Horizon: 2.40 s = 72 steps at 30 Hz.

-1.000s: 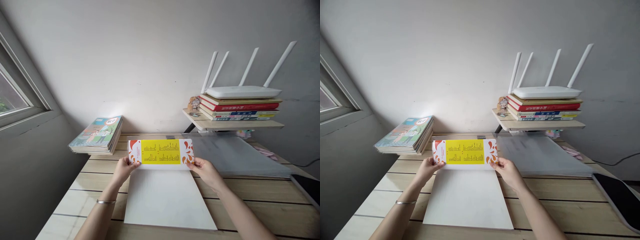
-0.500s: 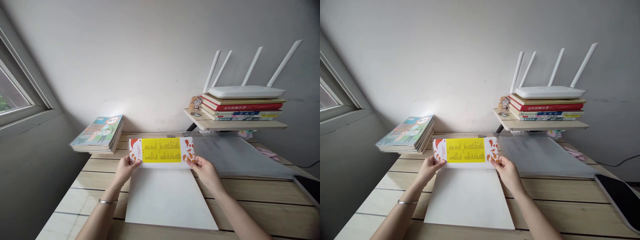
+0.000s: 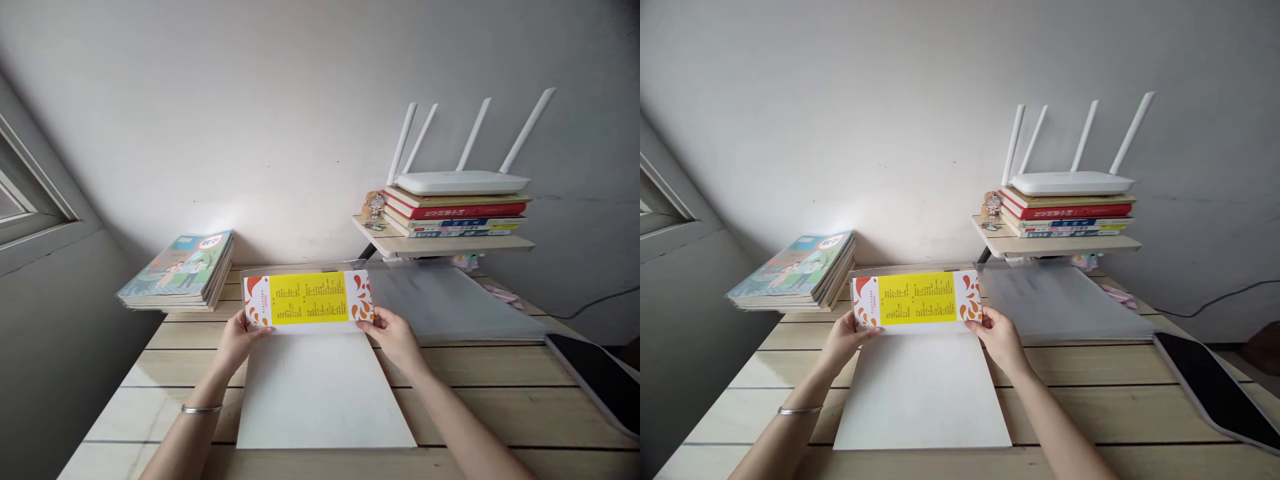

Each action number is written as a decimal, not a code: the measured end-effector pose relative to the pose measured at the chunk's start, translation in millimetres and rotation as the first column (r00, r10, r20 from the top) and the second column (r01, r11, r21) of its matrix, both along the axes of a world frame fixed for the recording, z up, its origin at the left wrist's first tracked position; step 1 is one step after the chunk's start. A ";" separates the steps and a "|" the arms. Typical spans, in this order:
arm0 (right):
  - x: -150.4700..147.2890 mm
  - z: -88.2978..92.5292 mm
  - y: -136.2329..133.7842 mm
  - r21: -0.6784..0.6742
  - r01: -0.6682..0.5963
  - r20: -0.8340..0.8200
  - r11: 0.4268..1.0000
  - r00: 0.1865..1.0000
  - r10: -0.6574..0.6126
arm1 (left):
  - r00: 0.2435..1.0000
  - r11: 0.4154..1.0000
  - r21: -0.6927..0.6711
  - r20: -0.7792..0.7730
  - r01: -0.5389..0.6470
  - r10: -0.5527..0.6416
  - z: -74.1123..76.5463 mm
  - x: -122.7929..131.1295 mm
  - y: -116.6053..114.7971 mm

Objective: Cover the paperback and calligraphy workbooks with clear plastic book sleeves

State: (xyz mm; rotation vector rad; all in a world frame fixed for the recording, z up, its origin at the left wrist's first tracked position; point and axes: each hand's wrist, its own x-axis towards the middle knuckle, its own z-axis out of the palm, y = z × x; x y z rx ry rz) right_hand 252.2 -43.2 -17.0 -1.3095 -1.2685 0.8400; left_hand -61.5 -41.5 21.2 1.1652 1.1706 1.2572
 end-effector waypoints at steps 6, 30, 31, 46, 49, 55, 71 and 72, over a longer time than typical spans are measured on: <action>2.1 1.0 0.2 0.083 0.068 0.060 0.994 0.996 -0.073 | 0.999 1.000 -0.014 -0.035 -0.021 0.021 -2.1 1.0 1.0; 2.3 8.6 -3.7 0.075 -0.041 0.005 0.996 0.999 0.041 | 0.995 0.998 -0.044 -0.093 -0.039 0.035 1.3 1.3 0.2; 3.5 8.3 -3.4 0.079 -0.045 0.035 0.996 0.998 0.042 | 0.993 0.998 -0.040 -0.103 -0.058 0.054 0.0 1.2 0.6; 6.7 3.5 -2.9 0.108 0.044 0.207 0.993 0.976 -0.066 | 0.990 0.994 0.059 -0.101 -0.089 0.094 -14.9 -0.7 6.8; 8.8 3.5 -2.1 0.124 0.023 0.199 0.992 0.979 -0.048 | 0.988 0.988 0.087 -0.073 -0.131 0.138 -19.5 2.1 8.1; 8.2 -4.0 1.1 0.074 -0.076 0.077 0.994 0.994 0.071 | 0.991 0.983 0.132 -0.021 -0.129 0.133 -14.6 6.3 5.6; 4.3 -6.3 -0.1 0.101 -0.086 0.089 0.991 0.993 0.077 | 0.992 0.993 0.034 0.067 -0.111 0.108 -11.3 6.7 5.0; 5.4 -6.2 0.2 0.095 -0.115 0.080 0.989 0.991 0.107 | 0.991 0.992 0.037 0.074 -0.119 0.116 -12.6 7.7 5.6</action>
